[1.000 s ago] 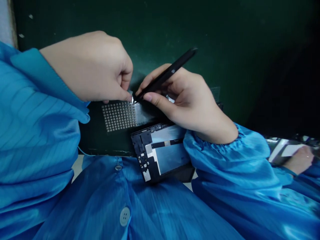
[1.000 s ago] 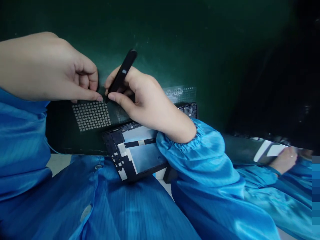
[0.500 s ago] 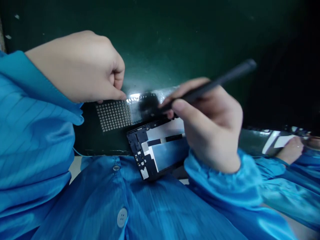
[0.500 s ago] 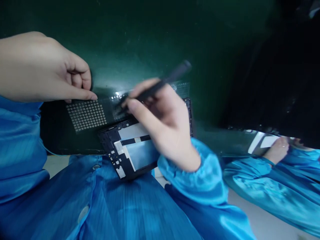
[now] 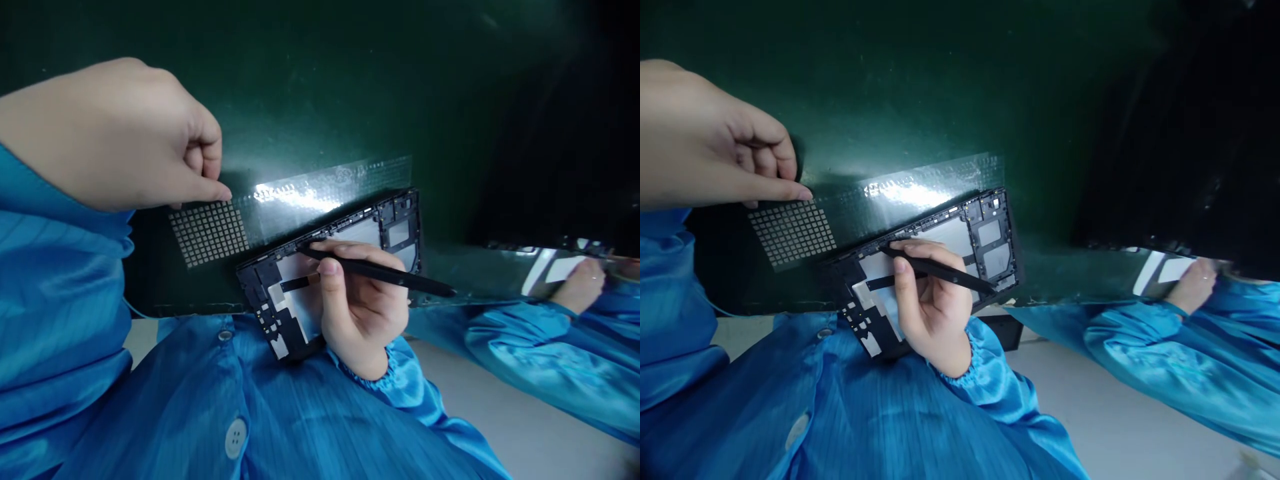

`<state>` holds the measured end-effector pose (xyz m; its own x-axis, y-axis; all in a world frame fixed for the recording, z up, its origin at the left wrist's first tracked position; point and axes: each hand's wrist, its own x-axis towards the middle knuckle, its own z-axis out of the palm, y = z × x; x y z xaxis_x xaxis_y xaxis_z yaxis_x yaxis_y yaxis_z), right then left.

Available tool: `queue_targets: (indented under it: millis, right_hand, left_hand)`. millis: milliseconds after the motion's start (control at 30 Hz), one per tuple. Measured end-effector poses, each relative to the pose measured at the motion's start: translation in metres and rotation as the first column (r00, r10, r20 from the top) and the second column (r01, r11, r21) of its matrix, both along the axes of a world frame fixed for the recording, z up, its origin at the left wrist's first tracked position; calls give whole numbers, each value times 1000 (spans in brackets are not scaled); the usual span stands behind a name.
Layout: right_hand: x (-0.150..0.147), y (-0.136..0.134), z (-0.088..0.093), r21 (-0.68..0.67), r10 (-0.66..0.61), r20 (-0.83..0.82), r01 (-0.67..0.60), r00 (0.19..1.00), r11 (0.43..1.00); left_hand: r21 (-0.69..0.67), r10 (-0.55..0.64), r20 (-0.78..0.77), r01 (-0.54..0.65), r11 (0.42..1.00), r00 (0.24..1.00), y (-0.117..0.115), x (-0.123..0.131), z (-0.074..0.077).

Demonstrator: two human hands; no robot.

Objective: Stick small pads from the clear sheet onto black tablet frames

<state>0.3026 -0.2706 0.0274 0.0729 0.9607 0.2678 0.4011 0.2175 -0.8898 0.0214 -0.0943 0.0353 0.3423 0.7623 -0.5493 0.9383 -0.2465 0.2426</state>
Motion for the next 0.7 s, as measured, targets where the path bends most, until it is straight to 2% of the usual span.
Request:
queue_targets:
  millis: [133,200,267,367,433,533,700]
  right_hand:
    - [3,8,23,-68,80,126,-72,989,995]
    - [4,30,36,-130,166,114,-151,980,980]
    - [2,63,42,-203,334,71,-314,940,927]
    - [-6,115,35,-309,601,24,-566,799,764]
    - [-13,137,24,-341,696,15,-651,718,678]
    - [-16,147,14,-359,733,7,-683,680,636]
    - [-15,143,16,-362,740,5,-688,673,629]
  left_hand:
    - [10,-2,21,2,1000,1000,1,1,-1]
    - [-15,-20,11,20,1000,1000,1,7,5]
    - [-23,-40,-10,39,999,999,0,15,15]
    - [-10,-47,-18,46,999,999,-2,24,29]
    - [-23,-30,-8,30,999,1000,-4,28,34]
    - [-51,-8,-1,8,999,1000,-6,29,33]
    - [-14,-52,-24,52,999,998,-4,26,27]
